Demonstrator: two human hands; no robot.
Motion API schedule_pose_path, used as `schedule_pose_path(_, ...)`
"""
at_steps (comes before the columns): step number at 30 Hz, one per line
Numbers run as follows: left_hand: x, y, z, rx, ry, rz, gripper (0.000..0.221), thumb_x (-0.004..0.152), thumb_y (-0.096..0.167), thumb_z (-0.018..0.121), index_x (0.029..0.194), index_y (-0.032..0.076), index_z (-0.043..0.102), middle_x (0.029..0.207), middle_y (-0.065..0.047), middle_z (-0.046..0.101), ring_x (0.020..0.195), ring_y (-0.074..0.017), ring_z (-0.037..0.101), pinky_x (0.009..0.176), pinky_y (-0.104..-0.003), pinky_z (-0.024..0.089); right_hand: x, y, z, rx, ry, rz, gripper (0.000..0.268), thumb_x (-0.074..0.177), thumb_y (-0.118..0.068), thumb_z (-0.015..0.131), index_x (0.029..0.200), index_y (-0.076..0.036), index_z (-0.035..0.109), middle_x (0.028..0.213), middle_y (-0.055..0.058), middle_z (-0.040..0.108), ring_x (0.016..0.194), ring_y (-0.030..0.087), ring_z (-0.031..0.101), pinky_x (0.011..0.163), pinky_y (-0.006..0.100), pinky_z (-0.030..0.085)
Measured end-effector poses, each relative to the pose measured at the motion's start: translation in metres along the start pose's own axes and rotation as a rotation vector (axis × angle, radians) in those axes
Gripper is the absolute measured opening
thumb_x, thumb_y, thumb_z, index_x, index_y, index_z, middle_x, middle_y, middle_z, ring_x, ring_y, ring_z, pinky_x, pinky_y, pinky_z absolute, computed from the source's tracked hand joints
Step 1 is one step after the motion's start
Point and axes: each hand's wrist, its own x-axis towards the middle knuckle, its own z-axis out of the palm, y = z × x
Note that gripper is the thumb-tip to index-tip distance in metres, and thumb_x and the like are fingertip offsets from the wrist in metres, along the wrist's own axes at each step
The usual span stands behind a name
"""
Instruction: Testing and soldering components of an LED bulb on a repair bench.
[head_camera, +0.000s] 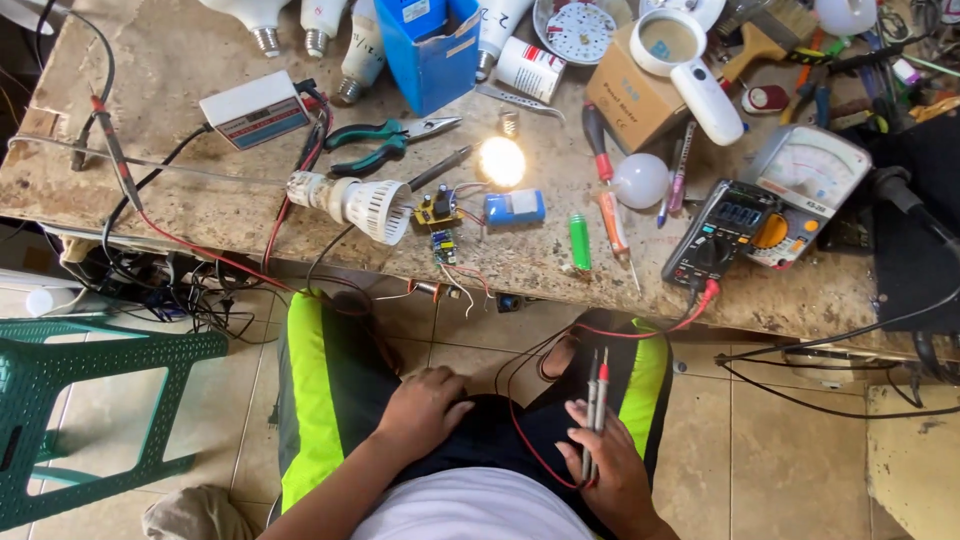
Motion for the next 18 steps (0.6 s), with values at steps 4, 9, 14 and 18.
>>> schedule_pose_path(4, 0.015, -0.014, 0.023, 0.21, -0.487, -0.282, 0.052, 0.103, 0.059, 0.043, 0.109, 0.016, 0.071, 0.104, -0.016, 0.073, 0.098, -0.0394, 0.067, 0.08, -0.05, 0.051, -0.035, 0.021, 0.011, -0.047, -0.165, 0.192, 0.012, 0.093, -0.026, 0.068, 0.095, -0.015, 0.063, 0.132, 0.01, 0.073, 0.13, 0.029, 0.065, 0.113, 0.054, 0.038)
schedule_pose_path(9, 0.029, -0.027, 0.04, -0.213, -0.377, -0.336, 0.052, 0.097, 0.058, 0.054, 0.13, 0.02, 0.065, 0.126, -0.008, 0.068, 0.11, -0.0341, 0.066, 0.084, -0.047, 0.056, -0.028, 0.015, 0.015, -0.105, 0.018, 0.254, 0.012, 0.094, -0.024, 0.061, 0.098, -0.013, 0.064, 0.126, 0.005, 0.076, 0.114, 0.028, 0.073, 0.107, 0.046, 0.05)
schedule_pose_path(14, -0.034, -0.024, -0.027, -0.185, 0.312, -0.079, 0.025, 0.092, 0.029, 0.068, 0.111, 0.014, 0.073, 0.114, -0.008, 0.071, 0.106, -0.0309, 0.066, 0.091, -0.045, 0.051, -0.123, 0.127, 0.053, -0.224, -0.164, 0.095, 0.019, 0.084, -0.037, 0.073, 0.087, -0.022, 0.06, 0.133, -0.004, 0.07, 0.127, 0.015, 0.065, 0.111, 0.041, 0.045)
schedule_pose_path(18, -0.148, -0.077, -0.03, 0.134, 0.687, -0.979, 0.064, 0.083, 0.046, 0.073, 0.135, 0.009, 0.071, 0.131, -0.011, 0.073, 0.118, -0.0314, 0.069, 0.101, -0.047, 0.054, -0.173, 0.168, 0.081, -0.51, 0.061, -0.119, 0.042, 0.108, -0.023, 0.028, 0.089, -0.032, 0.064, 0.116, -0.024, 0.072, 0.116, -0.001, 0.063, 0.102, 0.025, 0.042)
